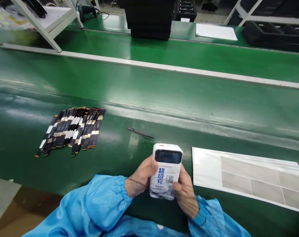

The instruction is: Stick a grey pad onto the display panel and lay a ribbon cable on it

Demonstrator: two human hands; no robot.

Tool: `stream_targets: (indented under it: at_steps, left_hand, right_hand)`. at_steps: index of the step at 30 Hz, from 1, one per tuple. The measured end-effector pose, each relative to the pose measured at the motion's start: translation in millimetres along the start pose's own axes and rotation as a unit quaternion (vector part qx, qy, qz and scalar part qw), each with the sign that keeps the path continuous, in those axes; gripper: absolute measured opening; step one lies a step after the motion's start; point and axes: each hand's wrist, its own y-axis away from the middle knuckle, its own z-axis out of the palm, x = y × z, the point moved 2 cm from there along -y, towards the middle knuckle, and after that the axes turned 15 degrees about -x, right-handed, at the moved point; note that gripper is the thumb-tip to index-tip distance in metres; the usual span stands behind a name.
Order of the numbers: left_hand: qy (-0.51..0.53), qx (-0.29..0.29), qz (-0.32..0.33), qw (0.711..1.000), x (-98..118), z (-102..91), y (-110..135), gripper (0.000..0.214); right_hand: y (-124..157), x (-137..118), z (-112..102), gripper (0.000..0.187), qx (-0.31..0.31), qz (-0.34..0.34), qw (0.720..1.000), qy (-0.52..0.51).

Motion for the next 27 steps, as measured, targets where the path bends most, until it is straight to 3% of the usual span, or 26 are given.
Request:
stream_targets:
  at_steps: [3,8,15,27]
  left_hand:
    - [0.060,0.024,-0.035,0.997,-4.8,-3.1,-3.6,0.087]
    - [0.077,0.029,-0.039,0.996,-10.1,-1.3,-4.5,0.086]
    - [0.078,0.025,-0.024,0.996,-9.6,-3.8,-3.7,0.068]
    - [0.130,0.033,-0.031,0.991,-13.9,-10.2,-2.8,0.065]
  right_hand:
    - [0.0,5.0,-3.3,0.060,-0.012,0.019,1.000,-0.015]
    - [-0.9,3.2,-1.8,0.065,0.046,0.078,0.995,-0.050]
    - [-0.3,4.0,-1.7,0.059,0.055,0.064,0.996,-0.037]
    - [0.0,9.4,-3.3,0.060,0.052,0.073,0.995,-0.037]
